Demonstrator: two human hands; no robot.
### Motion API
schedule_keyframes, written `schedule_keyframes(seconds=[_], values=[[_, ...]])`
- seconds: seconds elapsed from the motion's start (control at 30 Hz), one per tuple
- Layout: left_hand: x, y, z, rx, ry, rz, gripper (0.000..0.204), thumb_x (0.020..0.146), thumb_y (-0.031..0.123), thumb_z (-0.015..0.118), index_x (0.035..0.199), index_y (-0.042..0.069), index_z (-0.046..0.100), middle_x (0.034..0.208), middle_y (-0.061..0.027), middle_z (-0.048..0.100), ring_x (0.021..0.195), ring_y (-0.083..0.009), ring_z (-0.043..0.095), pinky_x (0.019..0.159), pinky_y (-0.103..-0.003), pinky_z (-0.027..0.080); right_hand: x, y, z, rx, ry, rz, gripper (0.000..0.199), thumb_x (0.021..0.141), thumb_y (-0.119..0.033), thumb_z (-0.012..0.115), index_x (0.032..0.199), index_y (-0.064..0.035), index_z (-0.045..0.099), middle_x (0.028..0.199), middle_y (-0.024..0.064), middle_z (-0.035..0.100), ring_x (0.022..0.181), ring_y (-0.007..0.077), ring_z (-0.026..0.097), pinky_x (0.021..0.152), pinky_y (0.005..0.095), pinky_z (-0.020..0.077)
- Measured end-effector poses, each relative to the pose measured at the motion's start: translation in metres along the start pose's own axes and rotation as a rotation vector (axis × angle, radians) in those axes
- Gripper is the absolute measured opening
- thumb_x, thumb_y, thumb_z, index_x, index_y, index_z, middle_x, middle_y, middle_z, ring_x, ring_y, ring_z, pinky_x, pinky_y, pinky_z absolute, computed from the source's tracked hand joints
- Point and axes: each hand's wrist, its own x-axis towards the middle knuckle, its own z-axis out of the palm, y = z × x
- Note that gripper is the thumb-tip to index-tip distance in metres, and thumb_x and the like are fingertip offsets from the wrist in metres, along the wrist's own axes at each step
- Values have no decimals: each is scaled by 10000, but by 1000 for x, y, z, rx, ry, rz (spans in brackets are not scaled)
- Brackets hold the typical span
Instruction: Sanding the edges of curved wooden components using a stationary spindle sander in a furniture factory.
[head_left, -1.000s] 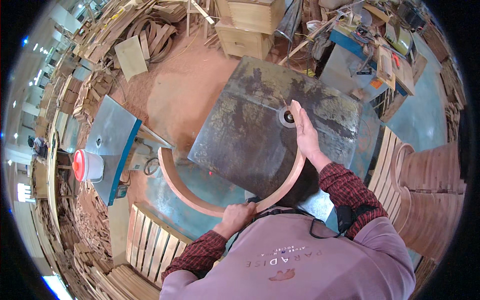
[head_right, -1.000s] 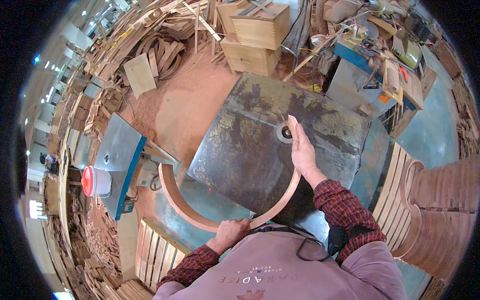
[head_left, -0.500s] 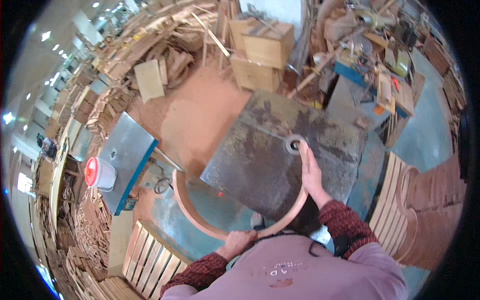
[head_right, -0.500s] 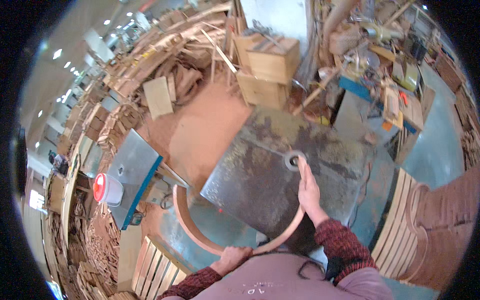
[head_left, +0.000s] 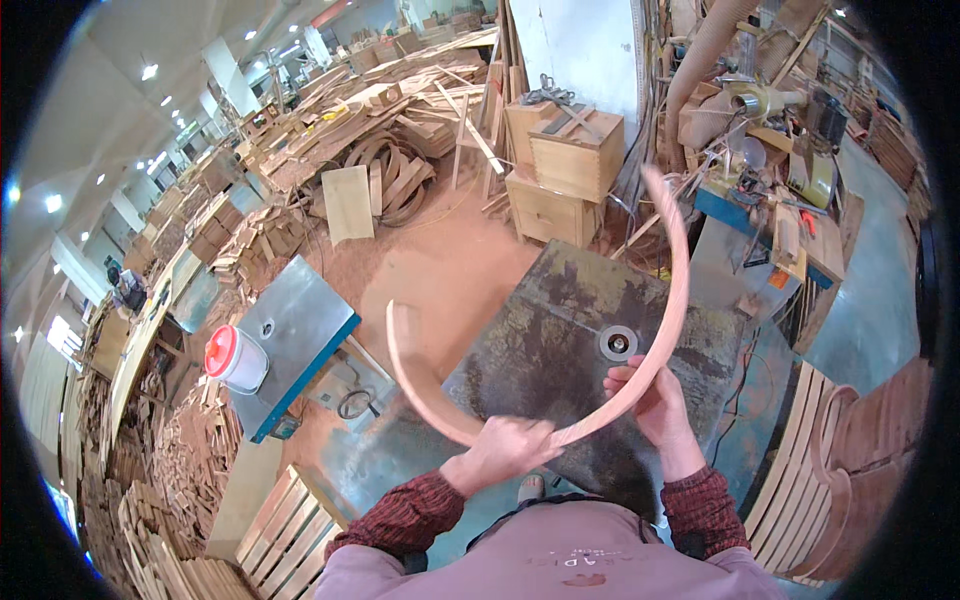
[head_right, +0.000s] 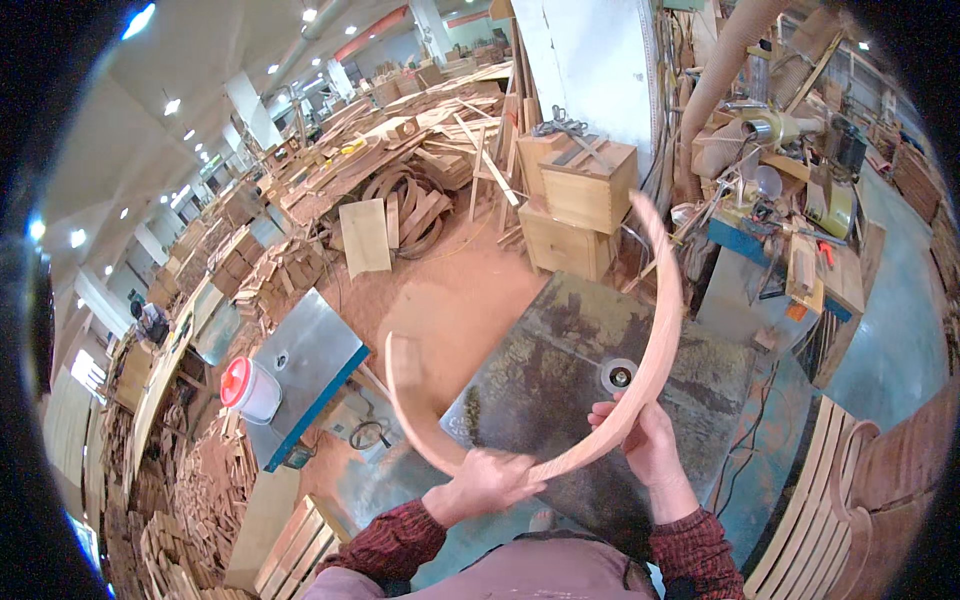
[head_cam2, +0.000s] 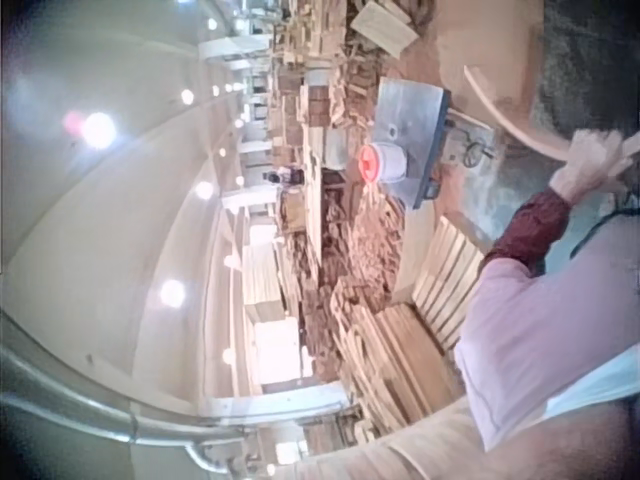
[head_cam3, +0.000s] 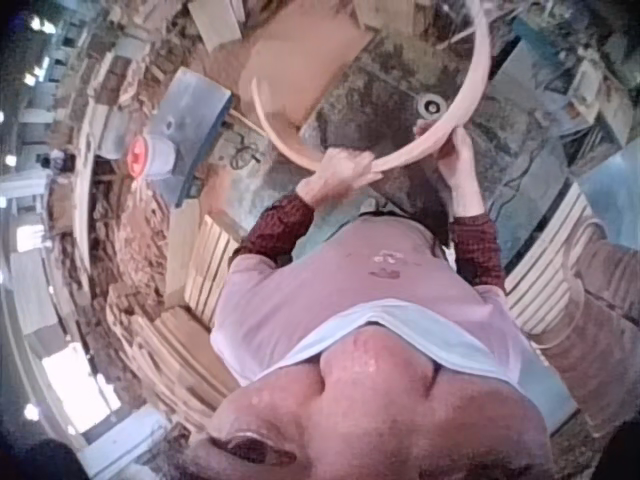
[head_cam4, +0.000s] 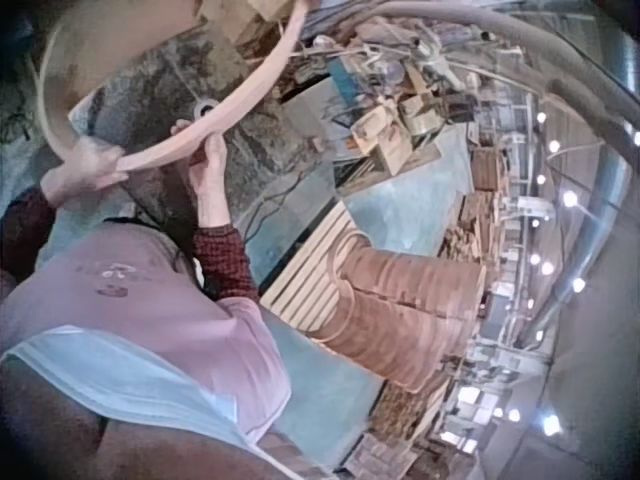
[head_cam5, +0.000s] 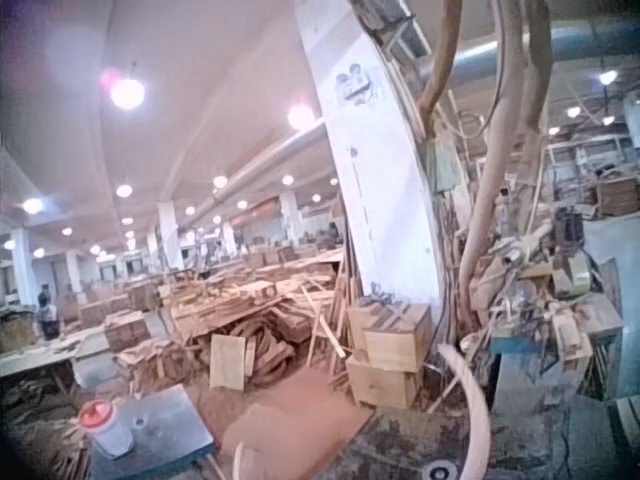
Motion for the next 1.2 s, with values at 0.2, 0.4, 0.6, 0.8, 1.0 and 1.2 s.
schedule_keyframes(seconds=[0.2,0.4,0.6,0.8,1.0,1.2], values=[[63,15,-21,-182,232,111,476,828,395,849,1111,38,712,857,-151,733,767,-349,731,682,-422,582,-13,-73,55,-359,-51,-325,530,862,-392,845,1187,-3,687,1070,109,755,1005,207,723,866,379,578],[66,23,-11,-506,195,134,465,819,307,844,1180,56,692,1068,-185,728,1002,-367,715,841,-442,575,-19,-106,148,-840,-113,-395,493,774,-296,852,1124,24,720,1002,75,766,923,173,736,798,334,579],[21,-26,38,-1102,395,-412,404,1034,259,650,1341,1,603,1266,-123,674,1117,-225,669,959,-386,534,-1,-21,122,-1577,-225,-259,302,837,-256,779,900,1,634,715,222,680,705,453,697,667,535,556],[4,-108,84,-779,744,-888,539,1112,369,483,1450,-50,489,1374,-149,604,1246,-222,581,1075,-357,459,3,94,49,-1731,-208,-101,291,847,-269,747,880,-4,632,709,236,685,695,447,702,681,553,560],[30,-151,149,-857,656,-991,608,1070,342,557,1501,-70,438,1267,-204,655,1102,-304,634,995,-401,492,-6,160,9,-1824,-269,-9,191,861,-204,690,836,-20,645,735,236,705,696,429,716,669,555,569],[36,-158,219,-793,720,-910,348,1057,212,556,1289,-48,547,1112,-203,653,1007,-290,631,919,-401,492,-34,129,4,-1647,-170,186,333,906,-373,724,954,-43,712,897,200,744,875,402,730,772,511,577]])
